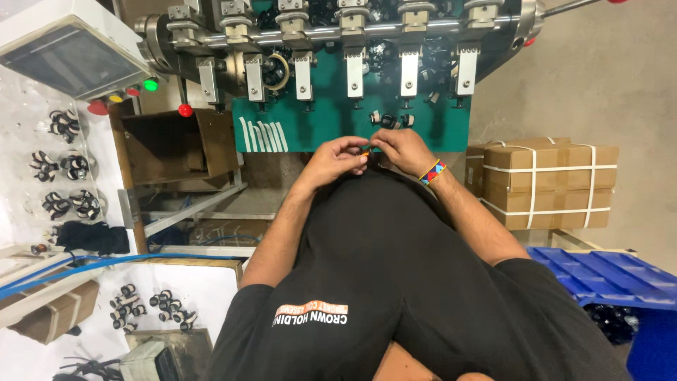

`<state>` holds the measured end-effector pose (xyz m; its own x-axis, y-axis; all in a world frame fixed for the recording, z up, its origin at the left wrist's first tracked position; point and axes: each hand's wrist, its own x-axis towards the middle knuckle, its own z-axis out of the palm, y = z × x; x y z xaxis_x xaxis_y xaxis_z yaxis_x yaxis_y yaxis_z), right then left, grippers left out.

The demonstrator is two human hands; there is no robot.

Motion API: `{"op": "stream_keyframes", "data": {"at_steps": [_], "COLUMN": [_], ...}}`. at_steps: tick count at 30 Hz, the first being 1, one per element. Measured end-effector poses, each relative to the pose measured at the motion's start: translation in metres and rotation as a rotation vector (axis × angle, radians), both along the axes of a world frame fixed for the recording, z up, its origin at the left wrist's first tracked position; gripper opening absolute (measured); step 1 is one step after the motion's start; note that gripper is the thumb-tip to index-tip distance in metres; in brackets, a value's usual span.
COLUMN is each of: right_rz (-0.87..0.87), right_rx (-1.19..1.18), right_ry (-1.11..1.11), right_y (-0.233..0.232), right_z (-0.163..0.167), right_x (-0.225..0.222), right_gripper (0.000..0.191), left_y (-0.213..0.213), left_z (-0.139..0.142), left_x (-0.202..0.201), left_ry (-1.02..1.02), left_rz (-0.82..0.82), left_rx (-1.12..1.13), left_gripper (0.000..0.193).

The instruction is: The person sits at a multi-station bench machine, picks up small black cylindrical components, fits them into the machine's stations, and pulls a red-handled lever to cycle the machine. They use scissors to trim material at the stations and place finished components aside.

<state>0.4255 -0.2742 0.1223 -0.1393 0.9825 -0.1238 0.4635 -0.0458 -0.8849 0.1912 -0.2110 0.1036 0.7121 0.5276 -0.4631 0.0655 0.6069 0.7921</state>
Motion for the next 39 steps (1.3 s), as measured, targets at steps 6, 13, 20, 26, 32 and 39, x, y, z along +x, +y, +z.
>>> {"op": "stream_keyframes", "data": {"at_steps": [6,13,20,26,32,39], "right_rz": [-0.011,-0.013,-0.024,0.001,0.114,-0.173], "right_rx": [0.032,0.101,0.127,-0.194,-0.228,-0.184], "right_ry": [-0.039,-0.050,-0.213,0.089,0.227,0.092], "right_y": [0.008,0.028,0.053,0.053,0.051,0.060], "right_z": [-0.004,0.008,0.016,0.005,-0.008,-0.026], "right_x": [-0.011,-0.036,-0.073,-0.112,-0.169,-0.175], "right_gripper": [0.019,0.018,0.018,0.022,0.022,0.022], "left_y": [0.001,0.013,0.027,0.036,0.074,0.104], "left_z": [0.003,0.014,0.013,0.007,0.004,0.032], "left_x": [-0.006,-0.031,-0.061,-0.095,-0.140,-0.225], "left_ry": [-0.045,0.035,0.213,-0.270,-0.234,-0.170], "left_rz": [0.057,-0.031,0.007,0.404,0.611,0.356], "left_rx": [0.074,0.196,0.380,0.261,0.274,0.220], "left_gripper": [0.045,0.059,0.051,0.042,0.038,0.042]}}
